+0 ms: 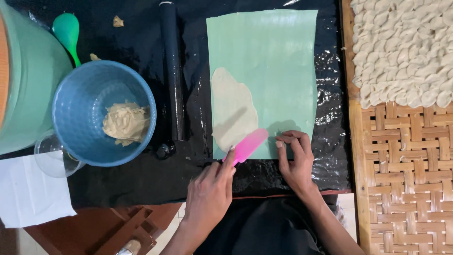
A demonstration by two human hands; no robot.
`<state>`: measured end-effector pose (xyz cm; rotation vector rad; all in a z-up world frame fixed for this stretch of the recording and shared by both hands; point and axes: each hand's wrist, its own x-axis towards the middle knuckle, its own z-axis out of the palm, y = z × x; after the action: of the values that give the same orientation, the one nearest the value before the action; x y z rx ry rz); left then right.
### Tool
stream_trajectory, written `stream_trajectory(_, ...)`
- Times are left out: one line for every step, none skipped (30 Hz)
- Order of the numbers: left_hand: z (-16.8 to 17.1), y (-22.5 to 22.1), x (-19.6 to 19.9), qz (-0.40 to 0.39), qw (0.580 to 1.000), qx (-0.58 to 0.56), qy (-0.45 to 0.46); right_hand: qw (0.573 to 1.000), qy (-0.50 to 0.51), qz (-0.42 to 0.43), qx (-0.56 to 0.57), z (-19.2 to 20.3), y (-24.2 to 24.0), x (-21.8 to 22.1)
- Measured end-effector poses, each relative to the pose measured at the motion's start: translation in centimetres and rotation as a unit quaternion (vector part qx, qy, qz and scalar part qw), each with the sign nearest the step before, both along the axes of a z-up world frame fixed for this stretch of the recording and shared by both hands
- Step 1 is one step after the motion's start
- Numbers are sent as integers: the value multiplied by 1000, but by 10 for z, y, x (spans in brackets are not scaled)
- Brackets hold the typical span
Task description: Spreading and rolling dough using a stencil and rolling pin to prepare snack pieces.
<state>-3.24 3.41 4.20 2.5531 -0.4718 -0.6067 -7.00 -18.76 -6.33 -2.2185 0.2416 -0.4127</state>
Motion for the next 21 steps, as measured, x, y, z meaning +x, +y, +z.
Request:
stream_trajectory(-3, 0, -1, 1, 1000, 0, 0, 1000, 0, 1, 0, 4, 1, -2)
stream_trajectory(-6, 0, 0, 6, 999, -19, -34, 1000, 1, 15, -8, 8, 0, -2)
stream_trajectory(-9, 1, 0, 11, 997, -38, -69, 999, 3, 28, -16, 12, 1, -1)
stream_trajectory(-13, 3, 3, 16, 997, -39, -72, 999, 0, 33, -17, 19, 1, 0)
stream_trajectory(-16, 7, 6, 56, 996, -30, -62, 998, 4, 51, -31, 26, 1, 1)
stream_trajectory(-19, 11, 6, 100, 994, -18, -49, 996, 10, 73, -43, 33, 3, -1)
stream_trajectory(-19, 12, 15, 109, 993, -17, -50, 996, 9, 82, -42, 36, 5, -2)
stream_trajectory(-18, 14, 26, 139, 981, -15, -136, 995, 18, 89, -49, 39, 7, -2)
stream_trajectory(-17, 17, 37, 168, 960, -12, -222, 994, 27, 95, -56, 42, 10, -2)
stream_trajectory(-18, 17, 42, 178, 958, -9, -225, 993, 23, 105, -56, 42, 12, -2)
stream_trajectory(-19, 17, 47, 186, 955, -10, -232, 993, 32, 104, -50, 43, 15, -1)
stream_trajectory(-20, 16, 53, 194, 951, -11, -240, 993, 38, 104, -44, 43, 16, 1)
stream_trajectory(-14, 18, 54, 204, 948, -9, -245, 992, 32, 114, -45, 44, 18, 2)
stream_trajectory(-8, 19, 55, 200, 946, -24, -253, 992, 31, 114, -46, 46, 19, 4)
stream_trajectory(-3, 21, 57, 196, 945, -39, -261, 992, 31, 114, -48, 48, 21, 6)
stream_trajectory(3, 33, 57, 205, 942, -36, -264, 991, 27, 124, -48, 51, 24, 10)
stream_trajectory(8, 45, 57, 218, 941, -47, -254, 991, 23, 124, -45, 53, 27, 15)
stream_trajectory(14, 57, 58, 229, 941, -58, -243, 991, 21, 122, -42, 55, 32, 18)
stream_trajectory(26, 71, 59, 235, 939, -55, -247, 991, 18, 129, -40, 63, 40, 29)
stream_trajectory(39, 86, 60, 255, 951, 29, -171, 990, 45, 133, -3, 71, 50, 37)
stream_trajectory(52, 100, 60, 272, 951, 111, -93, 987, 72, 137, 33, 79, 59, 45)
